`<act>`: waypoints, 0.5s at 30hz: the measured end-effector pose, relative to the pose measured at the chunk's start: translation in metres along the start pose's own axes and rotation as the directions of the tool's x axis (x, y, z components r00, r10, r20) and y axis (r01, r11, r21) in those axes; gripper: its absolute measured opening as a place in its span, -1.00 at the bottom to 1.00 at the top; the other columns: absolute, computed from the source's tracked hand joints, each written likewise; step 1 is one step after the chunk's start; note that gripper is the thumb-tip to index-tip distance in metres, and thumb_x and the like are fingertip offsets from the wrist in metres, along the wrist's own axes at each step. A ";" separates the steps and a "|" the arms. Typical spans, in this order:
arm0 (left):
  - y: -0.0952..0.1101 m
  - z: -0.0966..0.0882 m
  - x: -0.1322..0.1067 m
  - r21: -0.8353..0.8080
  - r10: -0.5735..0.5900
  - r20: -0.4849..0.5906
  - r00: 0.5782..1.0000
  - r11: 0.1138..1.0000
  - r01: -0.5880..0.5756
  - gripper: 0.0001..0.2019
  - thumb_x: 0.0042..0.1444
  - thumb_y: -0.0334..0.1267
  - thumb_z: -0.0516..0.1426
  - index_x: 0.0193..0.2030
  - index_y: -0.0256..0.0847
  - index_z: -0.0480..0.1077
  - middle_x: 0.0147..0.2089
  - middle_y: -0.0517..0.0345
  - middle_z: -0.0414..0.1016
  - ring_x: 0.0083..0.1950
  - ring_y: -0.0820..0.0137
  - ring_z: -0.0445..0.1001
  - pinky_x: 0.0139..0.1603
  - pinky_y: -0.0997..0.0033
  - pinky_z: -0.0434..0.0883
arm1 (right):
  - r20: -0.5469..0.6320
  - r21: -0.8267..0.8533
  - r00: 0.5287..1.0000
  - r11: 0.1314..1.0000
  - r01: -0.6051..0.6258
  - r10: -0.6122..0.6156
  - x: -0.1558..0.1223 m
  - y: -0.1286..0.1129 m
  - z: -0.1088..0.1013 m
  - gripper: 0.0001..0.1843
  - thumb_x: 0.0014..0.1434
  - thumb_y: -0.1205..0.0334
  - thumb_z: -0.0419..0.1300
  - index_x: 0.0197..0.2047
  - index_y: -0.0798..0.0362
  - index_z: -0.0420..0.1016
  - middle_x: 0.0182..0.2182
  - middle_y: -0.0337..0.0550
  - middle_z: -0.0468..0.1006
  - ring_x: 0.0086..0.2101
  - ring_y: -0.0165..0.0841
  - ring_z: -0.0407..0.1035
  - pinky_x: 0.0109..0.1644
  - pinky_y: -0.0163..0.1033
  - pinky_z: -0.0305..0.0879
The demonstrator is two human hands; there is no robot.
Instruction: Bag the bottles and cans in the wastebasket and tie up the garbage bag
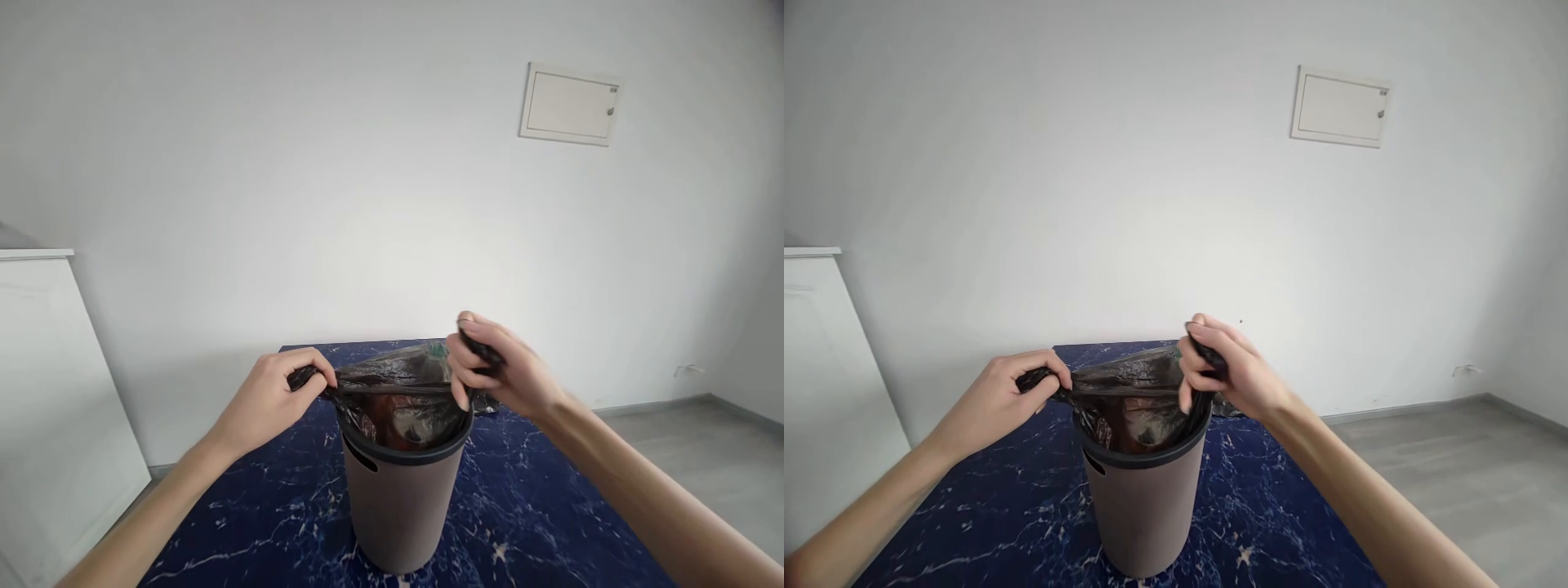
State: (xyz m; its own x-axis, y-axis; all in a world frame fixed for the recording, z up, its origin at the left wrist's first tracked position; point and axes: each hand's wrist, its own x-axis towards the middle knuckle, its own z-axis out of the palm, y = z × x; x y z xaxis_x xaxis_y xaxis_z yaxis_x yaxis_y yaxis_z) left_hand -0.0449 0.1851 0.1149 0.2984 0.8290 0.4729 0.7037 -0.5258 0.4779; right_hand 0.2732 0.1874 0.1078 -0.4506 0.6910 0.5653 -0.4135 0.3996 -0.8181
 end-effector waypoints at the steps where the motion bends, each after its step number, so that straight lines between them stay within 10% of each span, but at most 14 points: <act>1: 0.002 -0.001 0.000 -0.032 -0.003 0.001 1.000 0.999 0.003 -0.76 0.29 -0.13 0.11 -0.29 -0.10 0.59 -0.21 0.11 0.67 -0.56 0.46 0.36 -0.56 0.43 0.22 | -0.008 -0.031 0.999 0.999 -0.043 0.042 0.006 0.002 0.007 -0.56 0.53 -0.01 0.17 -0.38 -0.05 0.24 -0.51 -0.44 0.15 -0.60 -0.50 -0.09 -0.54 -0.30 0.35; 6: 0.019 0.001 0.003 -0.197 0.072 0.006 0.997 0.978 -0.070 -0.86 0.34 -0.15 0.14 -0.14 -0.06 0.53 -0.36 0.20 0.52 -0.45 0.38 0.43 -0.43 0.40 0.37 | -0.017 -0.092 0.980 0.976 -0.197 0.197 0.020 0.007 0.023 -0.76 0.47 0.03 0.23 -0.12 -0.07 0.27 -0.42 -0.41 0.12 -0.46 -0.47 -0.06 -0.48 -0.34 -0.02; 12: 0.045 0.011 0.015 -0.247 0.217 0.057 0.974 0.949 -0.197 -0.87 0.35 -0.23 0.13 -0.05 -0.04 0.50 -0.25 0.17 0.55 -0.27 0.32 0.50 -0.30 0.36 0.38 | 0.087 -0.311 0.959 0.922 -0.230 0.269 0.023 -0.001 0.027 -0.05 0.14 0.19 0.52 0.39 -0.20 0.02 -0.17 -0.32 0.42 -0.38 -0.44 0.23 -0.23 -0.16 0.33; 15: 0.059 0.013 0.023 -0.282 0.277 0.105 0.955 0.929 -0.239 -0.84 0.34 -0.25 0.11 -0.03 -0.05 0.50 -0.23 0.17 0.56 -0.26 0.33 0.52 -0.25 0.33 0.43 | 0.123 -0.480 0.944 0.851 -0.214 0.307 0.028 -0.002 0.036 -0.16 0.10 0.20 0.55 0.34 -0.13 0.27 -0.04 -0.16 0.51 -0.23 -0.31 0.42 -0.12 -0.04 0.45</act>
State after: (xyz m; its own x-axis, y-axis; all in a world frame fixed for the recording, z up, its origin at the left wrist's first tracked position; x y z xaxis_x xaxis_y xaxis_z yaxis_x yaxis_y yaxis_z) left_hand 0.0120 0.1753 0.1439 0.5482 0.6658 0.5061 0.4005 -0.7403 0.5400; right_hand 0.2328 0.1840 0.1288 -0.6498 0.7004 0.2953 0.1246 0.4814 -0.8676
